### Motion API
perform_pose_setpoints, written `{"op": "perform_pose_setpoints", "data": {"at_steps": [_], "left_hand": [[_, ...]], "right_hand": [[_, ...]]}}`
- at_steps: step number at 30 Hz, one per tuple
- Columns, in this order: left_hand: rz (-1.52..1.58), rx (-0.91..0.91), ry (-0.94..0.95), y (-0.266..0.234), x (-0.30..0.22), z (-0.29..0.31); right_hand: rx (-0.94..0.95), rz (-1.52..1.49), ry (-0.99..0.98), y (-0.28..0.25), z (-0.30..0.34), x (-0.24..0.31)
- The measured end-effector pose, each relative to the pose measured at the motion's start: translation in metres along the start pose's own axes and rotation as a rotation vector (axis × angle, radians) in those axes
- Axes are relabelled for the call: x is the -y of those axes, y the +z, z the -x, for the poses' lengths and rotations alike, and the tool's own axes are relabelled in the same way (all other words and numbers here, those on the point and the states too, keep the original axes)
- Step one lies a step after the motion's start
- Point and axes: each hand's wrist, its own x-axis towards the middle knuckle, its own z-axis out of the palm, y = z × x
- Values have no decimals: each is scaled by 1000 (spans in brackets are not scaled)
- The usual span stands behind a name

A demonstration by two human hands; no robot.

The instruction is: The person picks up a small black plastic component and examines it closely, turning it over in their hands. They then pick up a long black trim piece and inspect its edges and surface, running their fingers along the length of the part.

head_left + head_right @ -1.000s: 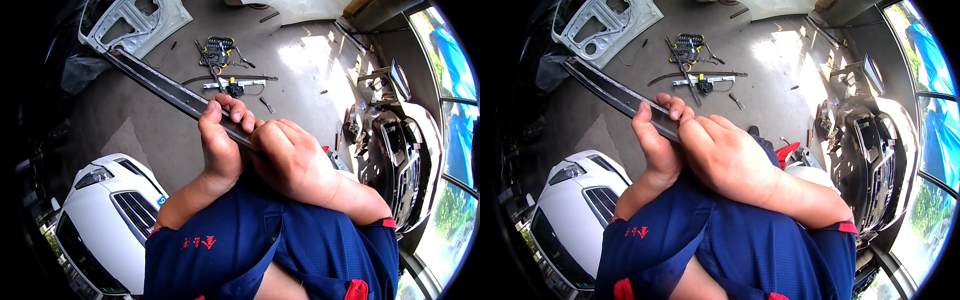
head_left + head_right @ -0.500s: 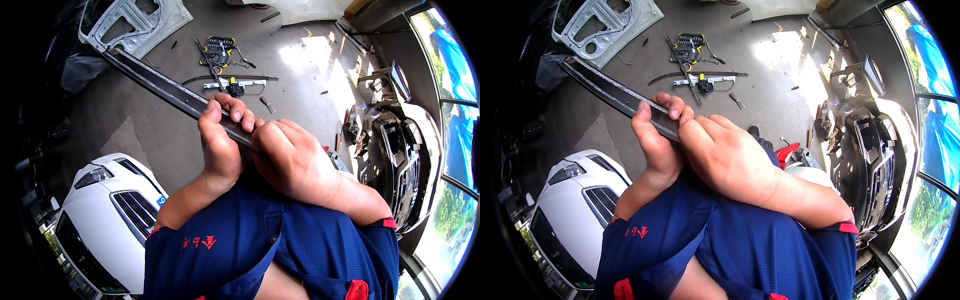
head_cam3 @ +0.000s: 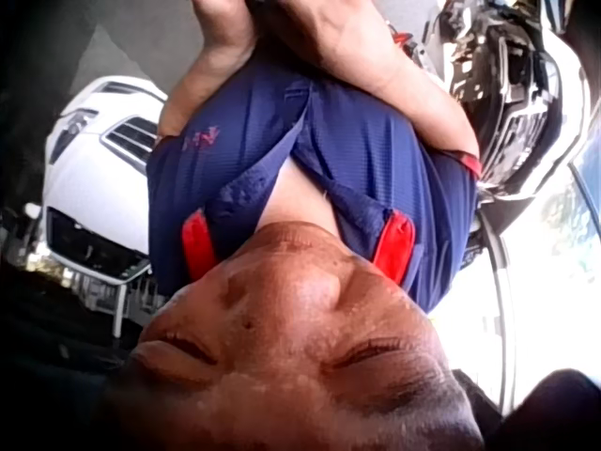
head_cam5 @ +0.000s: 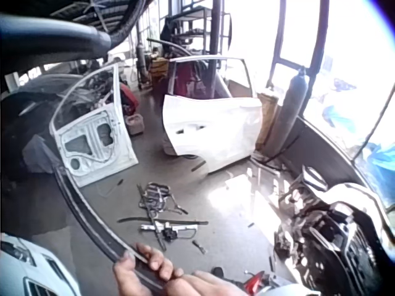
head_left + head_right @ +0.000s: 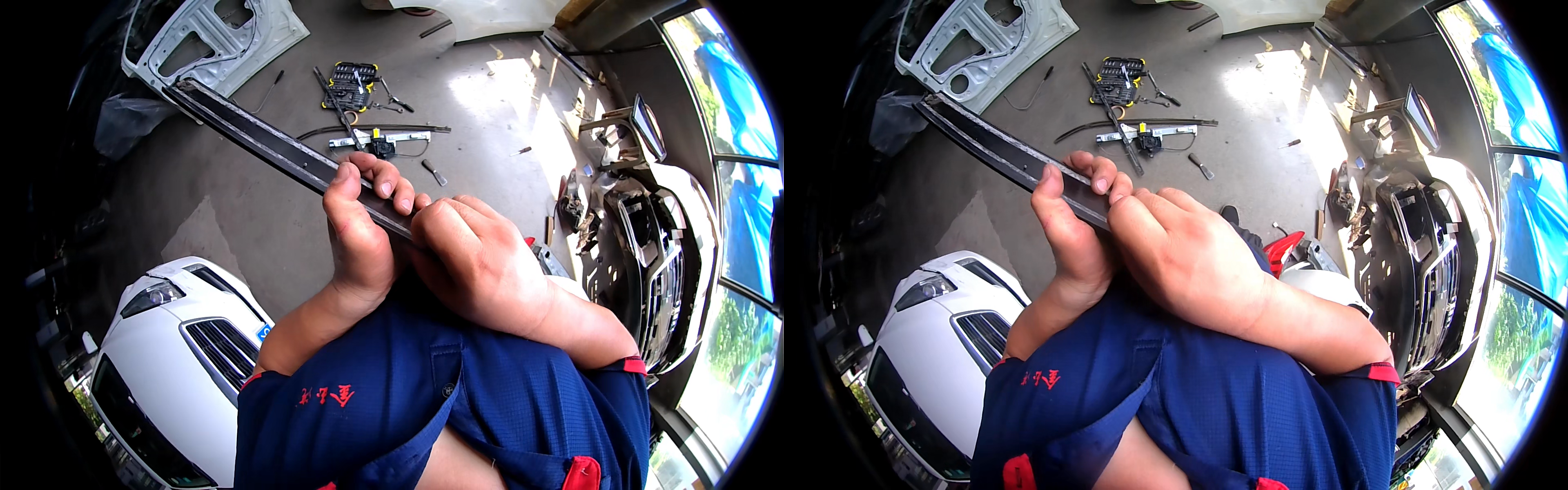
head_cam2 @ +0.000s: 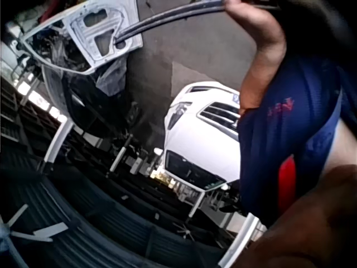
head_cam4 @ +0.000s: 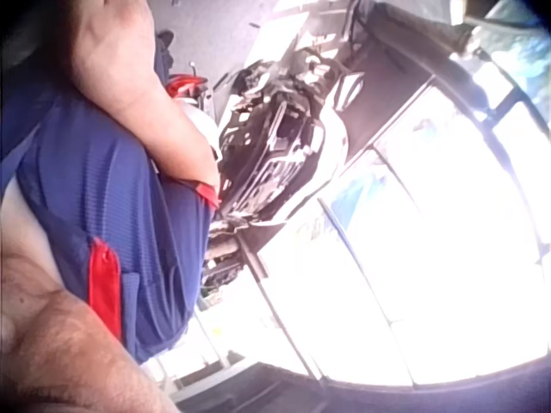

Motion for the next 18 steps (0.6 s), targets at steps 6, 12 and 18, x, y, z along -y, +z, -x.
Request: {"op": "perform_pose_setpoints", "data": {"at_steps": [6,12,18], "left_hand": [[93,27,-52,-6,-13,-6],[43,-4,-115,-21,-25,-5],[69,-42,-180,-43,-40,-9]], "right_hand": [[-118,-59,21,12,-6,7],[-48,-6,82,30,-16,21],[-25,19,191,49,-24,40]]}}
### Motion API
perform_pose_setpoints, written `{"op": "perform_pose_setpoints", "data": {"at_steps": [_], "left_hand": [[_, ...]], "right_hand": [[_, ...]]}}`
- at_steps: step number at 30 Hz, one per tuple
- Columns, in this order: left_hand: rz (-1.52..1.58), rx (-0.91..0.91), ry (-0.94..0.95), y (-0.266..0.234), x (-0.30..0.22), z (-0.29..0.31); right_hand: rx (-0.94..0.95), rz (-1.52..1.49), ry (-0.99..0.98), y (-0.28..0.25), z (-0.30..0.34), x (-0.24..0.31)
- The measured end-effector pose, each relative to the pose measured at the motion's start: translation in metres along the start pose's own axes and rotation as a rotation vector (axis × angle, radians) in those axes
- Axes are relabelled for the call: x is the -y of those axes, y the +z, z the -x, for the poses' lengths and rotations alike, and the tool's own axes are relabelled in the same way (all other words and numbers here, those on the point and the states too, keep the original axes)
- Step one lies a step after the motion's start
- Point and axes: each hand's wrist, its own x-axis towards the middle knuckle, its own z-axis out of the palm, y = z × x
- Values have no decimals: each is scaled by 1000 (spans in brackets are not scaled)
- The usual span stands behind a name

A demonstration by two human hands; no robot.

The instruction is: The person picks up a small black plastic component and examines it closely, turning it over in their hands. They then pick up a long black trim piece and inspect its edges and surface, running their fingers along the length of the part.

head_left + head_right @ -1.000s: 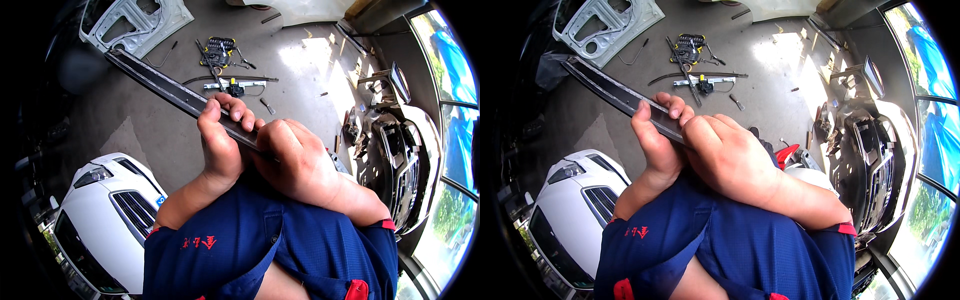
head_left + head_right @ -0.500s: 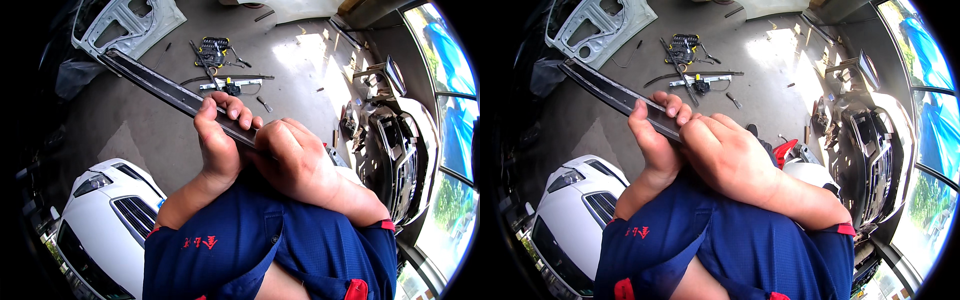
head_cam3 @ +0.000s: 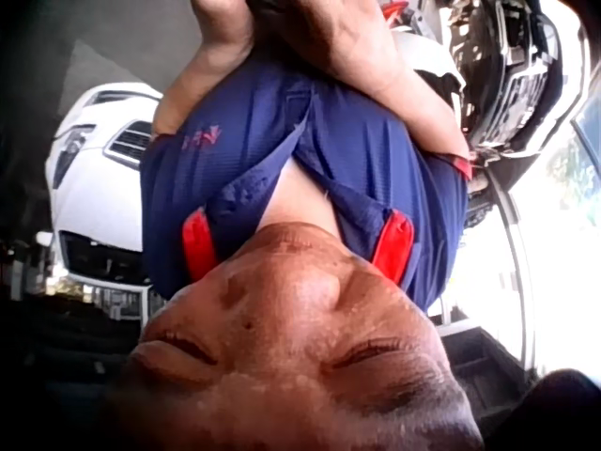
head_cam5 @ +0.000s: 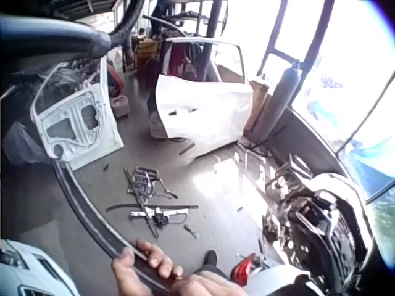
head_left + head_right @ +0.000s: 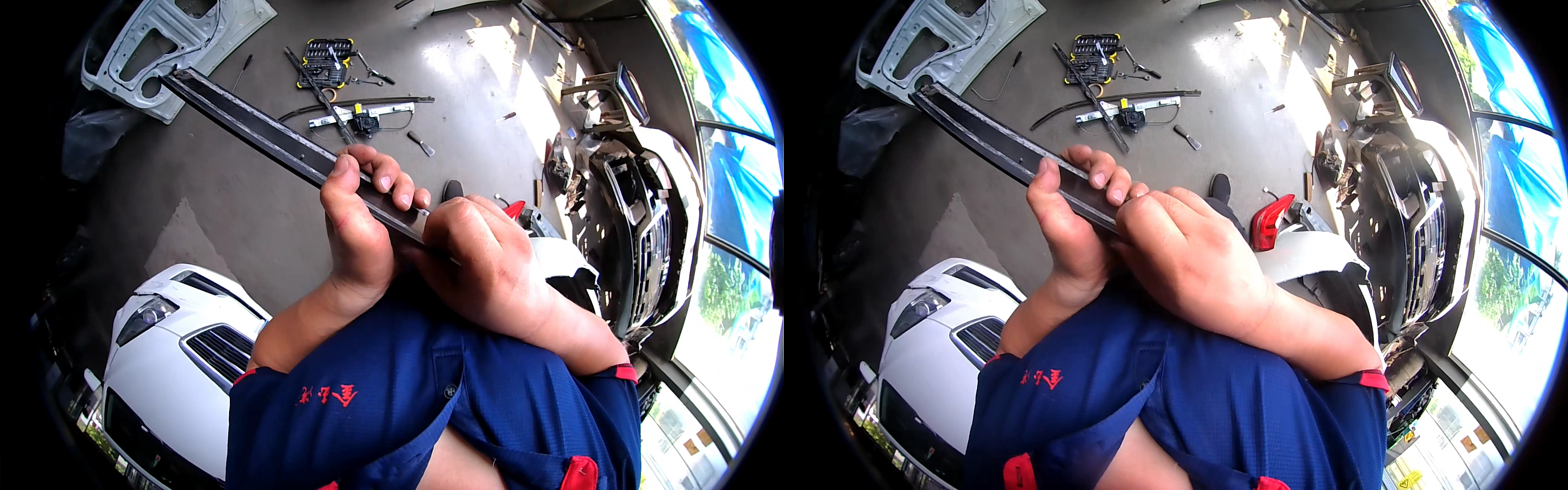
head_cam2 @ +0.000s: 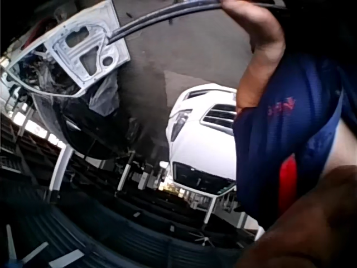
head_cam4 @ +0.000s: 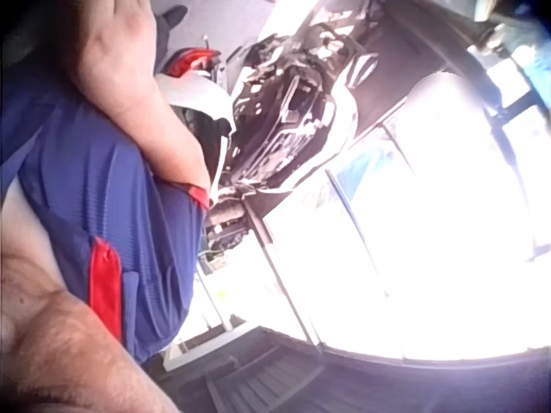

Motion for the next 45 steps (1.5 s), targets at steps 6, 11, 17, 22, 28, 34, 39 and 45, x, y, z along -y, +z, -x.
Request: {"op": "perform_pose_setpoints", "data": {"at_steps": [6,11,17,22,28,34,39,45], "left_hand": [[-26,-61,-57,-28,-14,-2],[-139,-96,-81,-48,-19,3],[-79,-106,-90,-49,-28,3],[-80,-104,-63,-36,-29,1],[-57,-16,-52,-37,-20,1],[-70,20,-62,-24,-10,-1],[-66,77,-59,-6,0,-5],[-96,150,-50,19,24,-12]], "right_hand": [[-5,-88,49,35,-5,0],[1,-49,119,56,-3,6],[-67,-151,101,59,-4,12],[-72,-90,25,61,0,4],[-53,-67,67,50,5,6],[-125,-79,79,37,15,2],[-229,-104,46,21,22,-7],[-133,45,43,-14,32,-17]]}}
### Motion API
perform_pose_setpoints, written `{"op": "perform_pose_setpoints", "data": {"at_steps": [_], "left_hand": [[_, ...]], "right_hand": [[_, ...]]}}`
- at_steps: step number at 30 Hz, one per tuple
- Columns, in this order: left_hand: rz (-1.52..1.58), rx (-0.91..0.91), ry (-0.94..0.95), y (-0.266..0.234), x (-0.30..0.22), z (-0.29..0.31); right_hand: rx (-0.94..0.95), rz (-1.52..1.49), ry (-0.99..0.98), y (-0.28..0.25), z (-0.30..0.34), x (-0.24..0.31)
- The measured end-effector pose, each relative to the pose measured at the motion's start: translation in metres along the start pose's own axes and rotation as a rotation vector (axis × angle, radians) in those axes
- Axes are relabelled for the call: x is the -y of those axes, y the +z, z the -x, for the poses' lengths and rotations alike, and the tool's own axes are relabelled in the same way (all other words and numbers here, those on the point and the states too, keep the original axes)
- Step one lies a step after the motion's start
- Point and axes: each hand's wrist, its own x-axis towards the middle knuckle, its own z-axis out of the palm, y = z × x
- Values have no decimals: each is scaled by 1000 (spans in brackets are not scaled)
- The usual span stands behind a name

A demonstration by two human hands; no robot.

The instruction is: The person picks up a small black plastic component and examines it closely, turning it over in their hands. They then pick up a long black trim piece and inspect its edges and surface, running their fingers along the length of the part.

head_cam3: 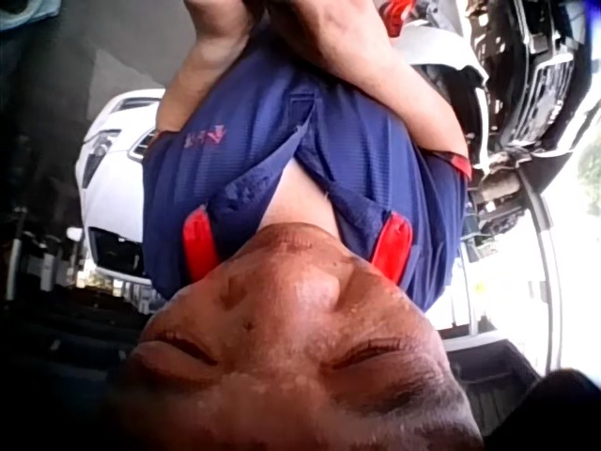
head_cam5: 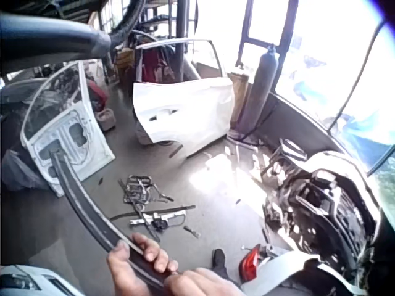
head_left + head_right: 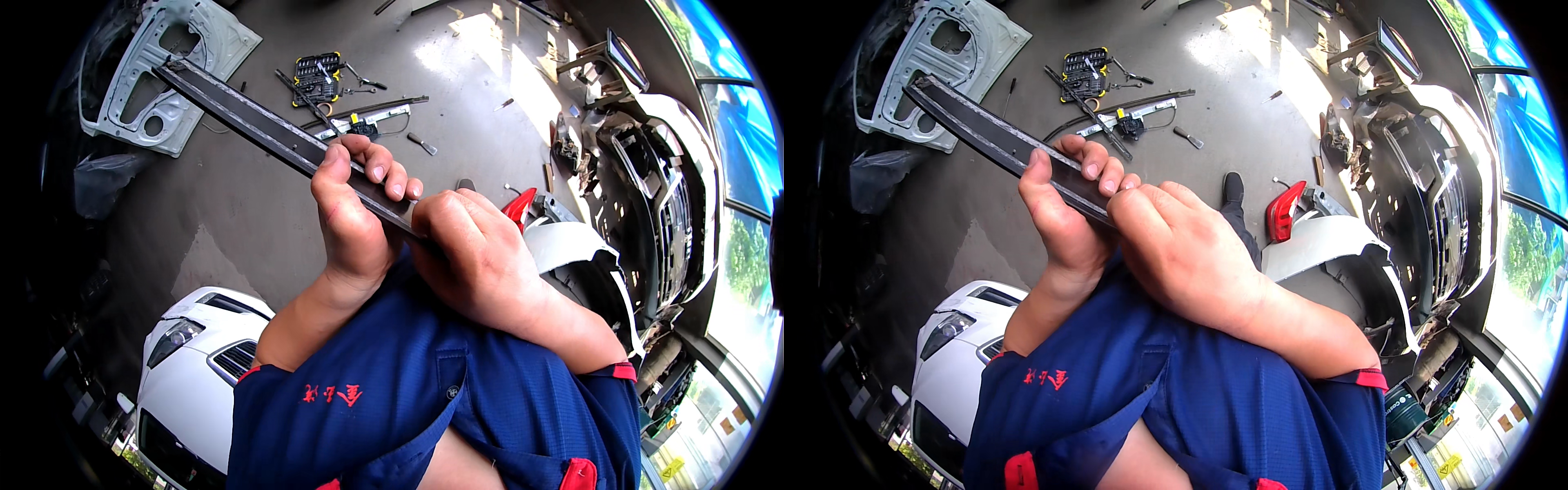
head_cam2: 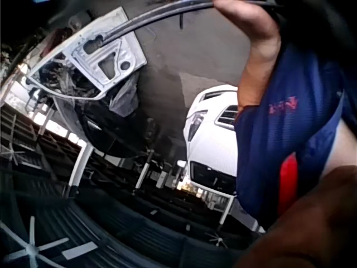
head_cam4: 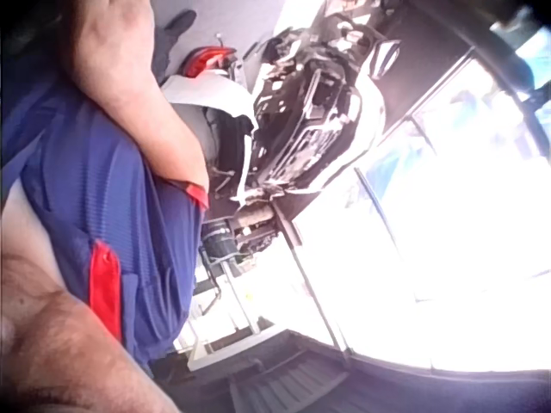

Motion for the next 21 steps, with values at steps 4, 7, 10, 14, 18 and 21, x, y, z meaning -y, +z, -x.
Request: {"op": "perform_pose_setpoints", "data": {"at_steps": [4,7,10,14,18,21], "left_hand": [[-4,35,22,22,13,-11],[-12,118,47,40,19,-15],[-4,123,76,51,26,-21],[-25,109,72,58,39,-26],[-49,83,127,68,48,-28],[7,101,141,72,47,-31]], "right_hand": [[-73,-30,0,-22,5,-11],[-178,-93,-31,-35,6,-21],[-181,-64,-75,-47,5,-31],[-104,23,-47,-61,7,-41],[-88,10,-64,-70,9,-51],[-142,-84,-74,-75,6,-57]]}}
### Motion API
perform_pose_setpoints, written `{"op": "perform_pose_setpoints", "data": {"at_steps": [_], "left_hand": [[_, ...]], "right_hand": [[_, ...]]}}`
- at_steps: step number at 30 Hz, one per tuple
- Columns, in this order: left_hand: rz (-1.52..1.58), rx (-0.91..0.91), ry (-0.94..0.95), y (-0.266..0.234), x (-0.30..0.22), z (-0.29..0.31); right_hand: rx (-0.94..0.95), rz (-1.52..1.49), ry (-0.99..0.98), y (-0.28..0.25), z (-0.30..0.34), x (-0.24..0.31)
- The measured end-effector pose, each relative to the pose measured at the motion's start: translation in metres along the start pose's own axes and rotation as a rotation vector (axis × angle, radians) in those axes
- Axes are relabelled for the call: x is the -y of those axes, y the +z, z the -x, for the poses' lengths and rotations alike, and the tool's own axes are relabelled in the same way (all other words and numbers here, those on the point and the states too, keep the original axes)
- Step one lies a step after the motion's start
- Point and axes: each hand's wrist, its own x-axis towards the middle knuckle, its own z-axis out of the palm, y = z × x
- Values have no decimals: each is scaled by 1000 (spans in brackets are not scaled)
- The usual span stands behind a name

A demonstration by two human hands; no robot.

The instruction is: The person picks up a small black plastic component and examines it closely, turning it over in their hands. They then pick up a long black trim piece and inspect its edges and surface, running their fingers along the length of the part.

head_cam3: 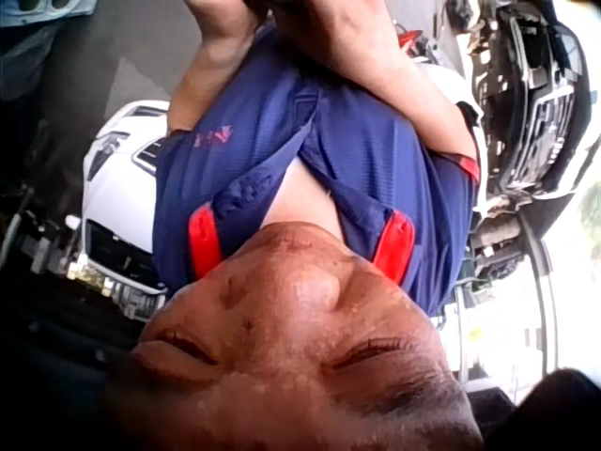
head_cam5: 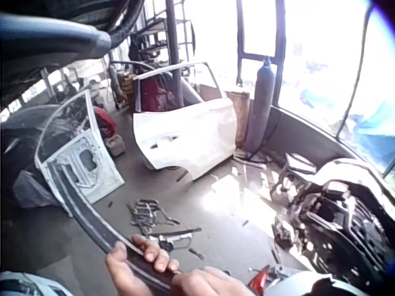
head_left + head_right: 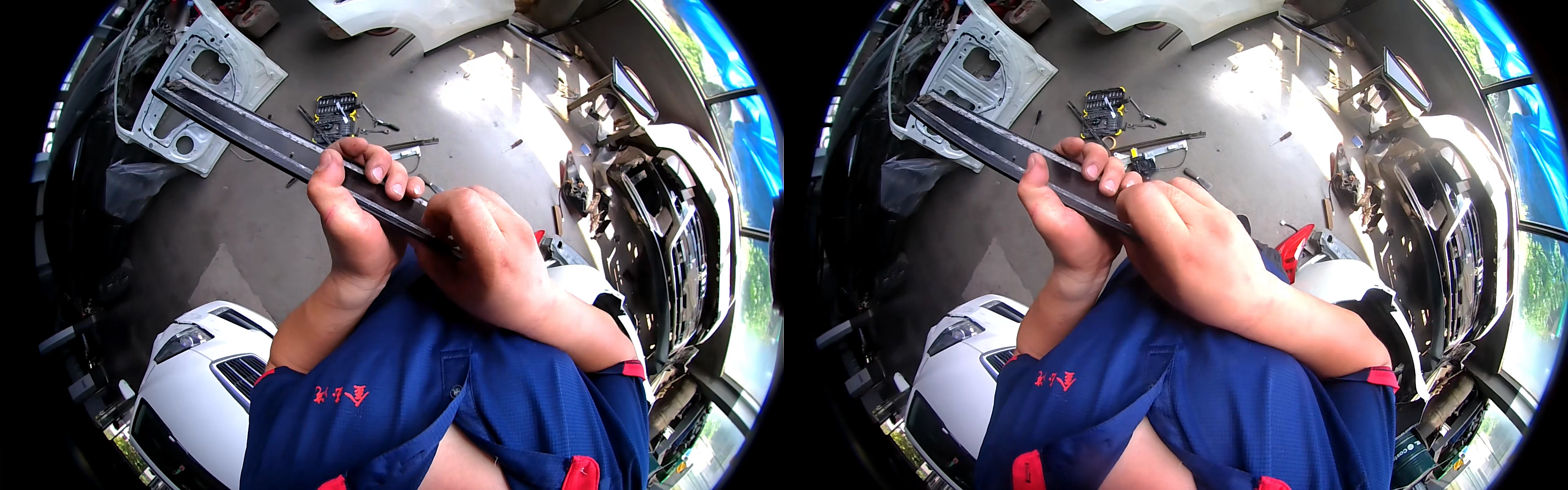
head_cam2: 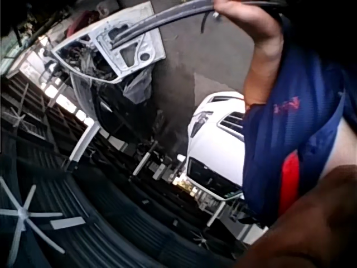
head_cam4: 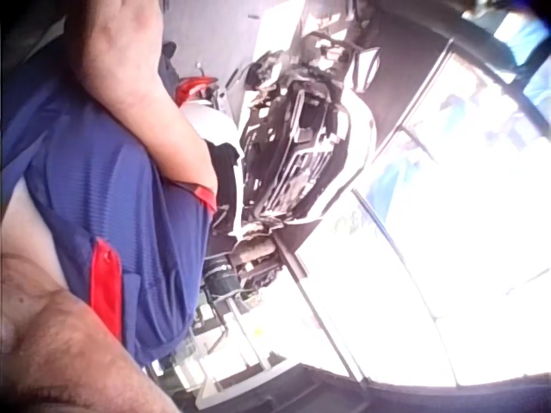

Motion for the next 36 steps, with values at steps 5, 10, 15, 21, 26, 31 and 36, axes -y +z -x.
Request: {"op": "perform_pose_setpoints", "data": {"at_steps": [5,10,15,21,26,31,36], "left_hand": [[-24,9,49,6,0,-4],[-78,24,73,5,2,-8],[-110,195,167,11,-14,-24],[-354,834,82,39,-91,-72],[-499,895,-72,62,-102,-96],[-959,638,319,57,-97,-105],[-1466,409,1109,43,-73,-81]], "right_hand": [[51,21,-89,-4,-6,-9],[53,38,-94,-4,-8,-13],[7,4,-113,-10,-18,-14],[-226,-420,-64,-25,-42,-34],[130,-814,208,-25,-87,-38],[223,-1037,334,-16,-97,-41],[321,-797,368,-3,-81,-53]]}}
